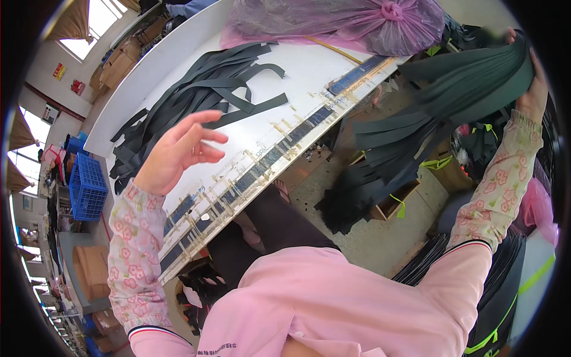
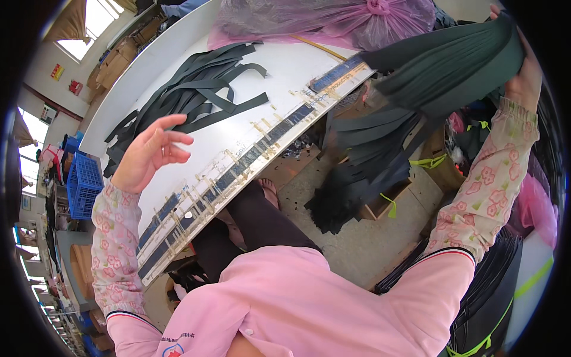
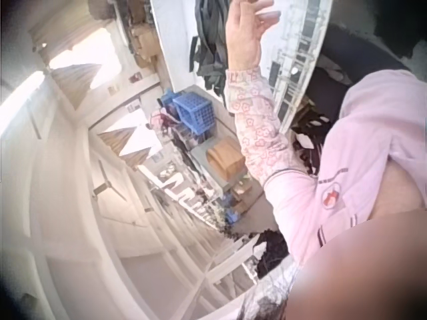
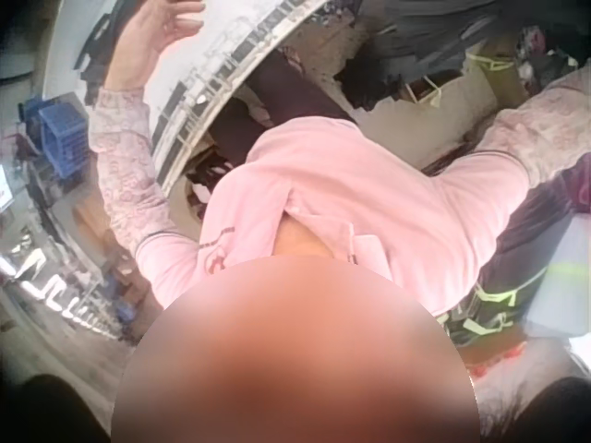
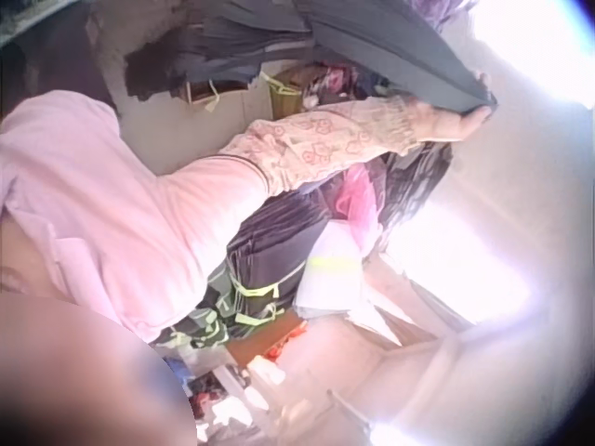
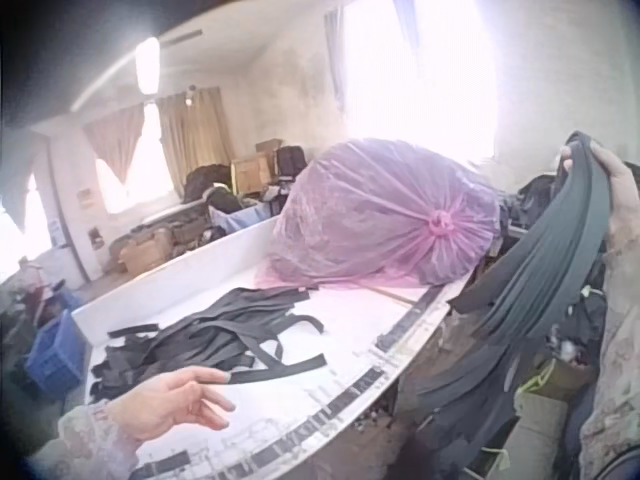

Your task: Organizing and stacking precut fabric or rubber straps on a factory workbench.

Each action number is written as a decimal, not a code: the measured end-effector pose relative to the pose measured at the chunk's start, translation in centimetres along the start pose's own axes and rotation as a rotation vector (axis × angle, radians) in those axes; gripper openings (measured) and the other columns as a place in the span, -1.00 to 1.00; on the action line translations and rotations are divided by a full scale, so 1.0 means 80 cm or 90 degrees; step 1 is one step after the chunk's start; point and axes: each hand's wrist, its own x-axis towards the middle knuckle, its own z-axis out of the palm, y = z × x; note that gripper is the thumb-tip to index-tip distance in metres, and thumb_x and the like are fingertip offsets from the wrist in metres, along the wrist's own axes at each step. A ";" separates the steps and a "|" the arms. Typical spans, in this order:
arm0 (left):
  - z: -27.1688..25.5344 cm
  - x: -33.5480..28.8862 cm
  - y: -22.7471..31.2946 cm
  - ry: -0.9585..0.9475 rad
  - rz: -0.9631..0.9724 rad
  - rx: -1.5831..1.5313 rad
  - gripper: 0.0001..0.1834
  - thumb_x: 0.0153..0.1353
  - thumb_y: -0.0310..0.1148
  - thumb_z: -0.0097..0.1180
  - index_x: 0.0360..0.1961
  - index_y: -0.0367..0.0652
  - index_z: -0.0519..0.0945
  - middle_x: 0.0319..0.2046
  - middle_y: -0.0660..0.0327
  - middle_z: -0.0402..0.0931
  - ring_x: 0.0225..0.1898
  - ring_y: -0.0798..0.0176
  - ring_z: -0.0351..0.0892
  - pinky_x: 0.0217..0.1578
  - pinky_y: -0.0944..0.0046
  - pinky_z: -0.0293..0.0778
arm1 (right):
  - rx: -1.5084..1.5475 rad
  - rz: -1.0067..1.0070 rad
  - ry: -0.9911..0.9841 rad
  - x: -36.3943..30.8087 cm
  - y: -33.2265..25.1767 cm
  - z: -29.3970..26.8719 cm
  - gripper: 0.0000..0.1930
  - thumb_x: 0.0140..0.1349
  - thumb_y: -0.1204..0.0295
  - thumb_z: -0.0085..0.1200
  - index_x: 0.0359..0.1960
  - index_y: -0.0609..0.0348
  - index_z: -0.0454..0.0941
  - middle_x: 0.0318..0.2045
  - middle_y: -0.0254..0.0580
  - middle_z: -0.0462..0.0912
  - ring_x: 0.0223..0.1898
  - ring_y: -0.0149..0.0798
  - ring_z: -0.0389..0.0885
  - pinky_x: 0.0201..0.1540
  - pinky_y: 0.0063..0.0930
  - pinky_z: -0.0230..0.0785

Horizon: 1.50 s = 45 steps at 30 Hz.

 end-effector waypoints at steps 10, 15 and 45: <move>-0.036 -0.080 -0.153 0.178 -0.108 -0.220 -0.45 0.51 -0.02 -0.11 0.30 -0.24 0.34 -0.03 0.04 0.57 -0.12 0.24 0.66 -0.02 0.20 0.59 | -0.053 0.110 0.561 -0.155 0.272 0.047 -0.65 0.43 0.31 0.02 0.04 0.38 0.50 -0.07 0.02 0.69 -0.14 -0.16 0.68 -0.03 -0.27 0.58; -0.030 -0.118 -0.218 0.280 -0.163 -0.308 -0.45 0.50 0.01 -0.10 0.27 -0.21 0.37 -0.04 0.06 0.58 -0.14 0.22 0.66 -0.03 0.16 0.60 | 0.201 0.282 0.812 -0.347 0.568 0.102 -0.81 0.40 0.41 0.04 -0.08 0.26 0.45 -0.30 0.01 0.69 -0.31 -0.01 0.69 -0.20 -0.12 0.62; 0.039 -0.326 -0.391 0.768 -0.093 -0.387 -0.57 0.32 -0.05 0.17 -0.02 -0.19 0.54 -0.27 0.12 0.60 -0.38 0.19 0.66 -0.35 0.19 0.60 | -0.071 0.724 -0.189 0.041 0.849 0.444 -0.59 0.43 0.29 -0.09 0.22 0.24 0.42 0.10 0.08 0.55 0.13 0.06 0.54 0.21 -0.05 0.42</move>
